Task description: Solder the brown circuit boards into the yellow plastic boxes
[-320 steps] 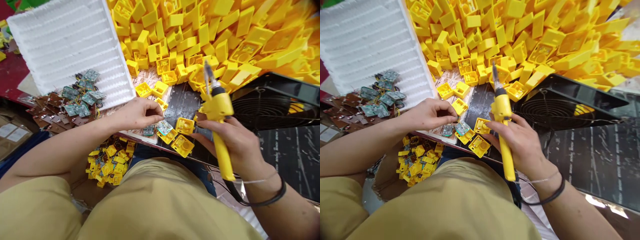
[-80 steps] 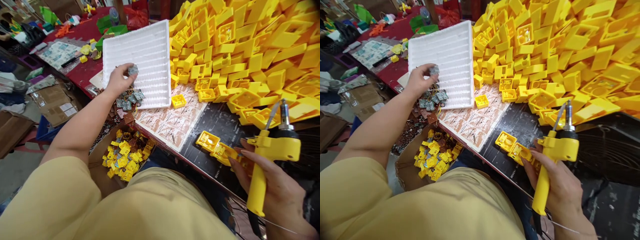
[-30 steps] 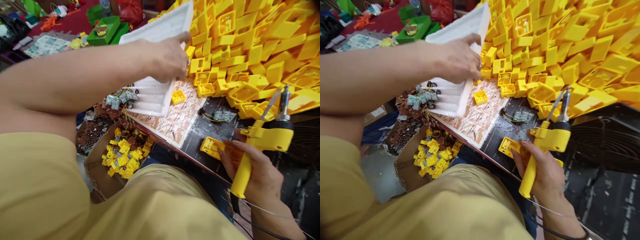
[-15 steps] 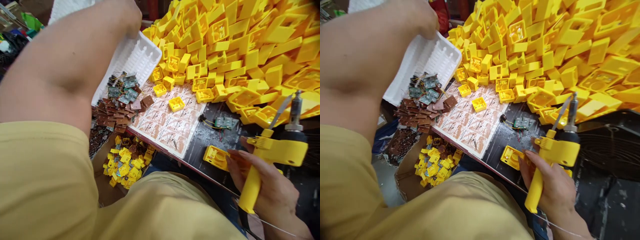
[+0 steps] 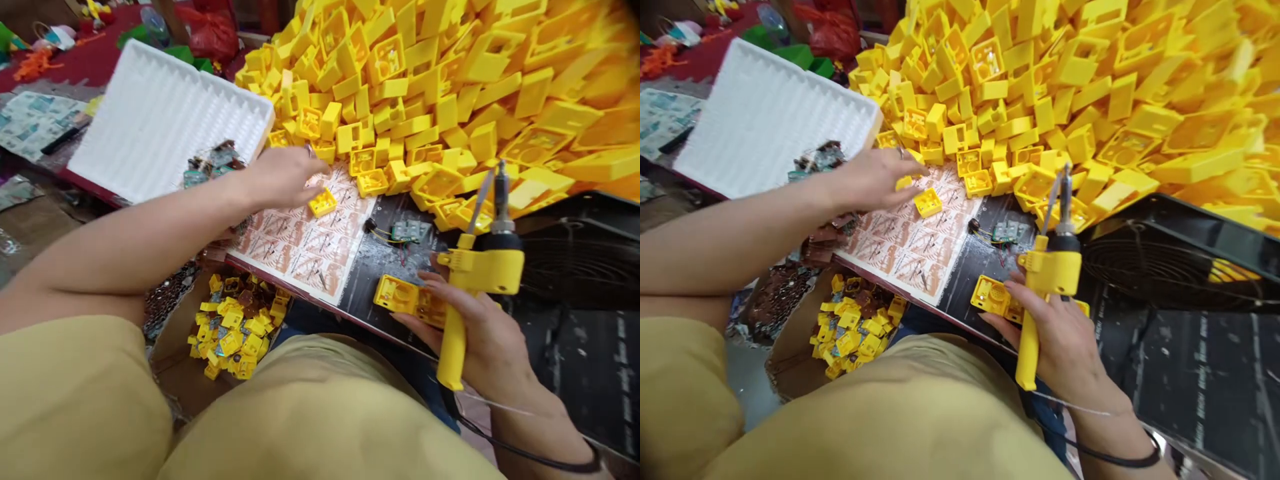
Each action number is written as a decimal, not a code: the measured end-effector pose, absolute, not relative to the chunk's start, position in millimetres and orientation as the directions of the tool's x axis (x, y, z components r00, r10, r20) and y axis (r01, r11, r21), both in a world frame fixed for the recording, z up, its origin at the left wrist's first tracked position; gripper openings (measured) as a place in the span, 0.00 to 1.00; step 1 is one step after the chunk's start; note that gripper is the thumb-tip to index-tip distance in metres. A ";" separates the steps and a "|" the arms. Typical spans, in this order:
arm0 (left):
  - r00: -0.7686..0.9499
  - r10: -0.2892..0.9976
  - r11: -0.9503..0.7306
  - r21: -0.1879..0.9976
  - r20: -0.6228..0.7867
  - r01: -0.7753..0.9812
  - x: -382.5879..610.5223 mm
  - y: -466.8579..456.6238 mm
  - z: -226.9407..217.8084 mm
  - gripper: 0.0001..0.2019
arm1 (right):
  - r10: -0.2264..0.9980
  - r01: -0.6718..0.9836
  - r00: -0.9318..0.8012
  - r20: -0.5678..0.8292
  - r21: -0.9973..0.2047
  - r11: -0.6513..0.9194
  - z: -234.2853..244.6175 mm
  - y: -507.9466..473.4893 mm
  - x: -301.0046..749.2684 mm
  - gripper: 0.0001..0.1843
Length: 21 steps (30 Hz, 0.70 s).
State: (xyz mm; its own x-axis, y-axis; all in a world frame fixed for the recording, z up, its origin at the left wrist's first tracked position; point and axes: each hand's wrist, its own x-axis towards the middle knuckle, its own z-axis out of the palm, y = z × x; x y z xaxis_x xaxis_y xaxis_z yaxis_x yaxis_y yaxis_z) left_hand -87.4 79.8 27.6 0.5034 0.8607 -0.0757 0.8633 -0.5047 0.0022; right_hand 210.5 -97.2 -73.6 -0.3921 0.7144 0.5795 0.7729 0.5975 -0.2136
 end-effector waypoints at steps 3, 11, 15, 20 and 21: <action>0.524 0.829 -0.537 -0.019 -0.195 0.843 -71.9 62.2 -8.5 0.30 | 0.706 0.708 -0.439 0.555 -0.270 0.653 -69.8 -95.7 211.0 0.27; 0.589 0.795 -0.591 -0.036 0.145 0.806 -25.3 56.5 -34.1 0.21 | 0.723 0.699 -0.381 0.575 -0.332 0.633 -69.2 -101.1 205.7 0.26; 0.875 0.455 -0.890 0.042 0.165 0.455 12.4 40.3 -43.4 0.21 | 0.752 0.684 -0.195 0.630 -0.462 0.565 -64.8 -112.7 214.8 0.33; 0.920 0.325 -0.946 0.080 0.219 0.315 24.9 43.2 -53.1 0.13 | 0.759 0.717 -0.191 0.622 -0.440 0.541 -63.9 -121.1 226.1 0.35; 0.907 0.340 -0.939 0.136 0.247 0.315 21.6 46.2 -51.7 0.12 | 0.758 0.715 -0.237 0.608 -0.419 0.560 -64.3 -120.7 227.6 0.34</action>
State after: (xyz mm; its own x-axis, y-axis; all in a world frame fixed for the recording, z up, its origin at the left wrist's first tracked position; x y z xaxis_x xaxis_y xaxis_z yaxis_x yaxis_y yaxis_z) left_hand 21.6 46.2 -51.7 0.9074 0.3397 0.2474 0.3146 -0.9394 0.1361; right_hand 227.6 -120.7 -64.3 -0.2369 0.7577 0.6081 0.7154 0.5595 -0.4185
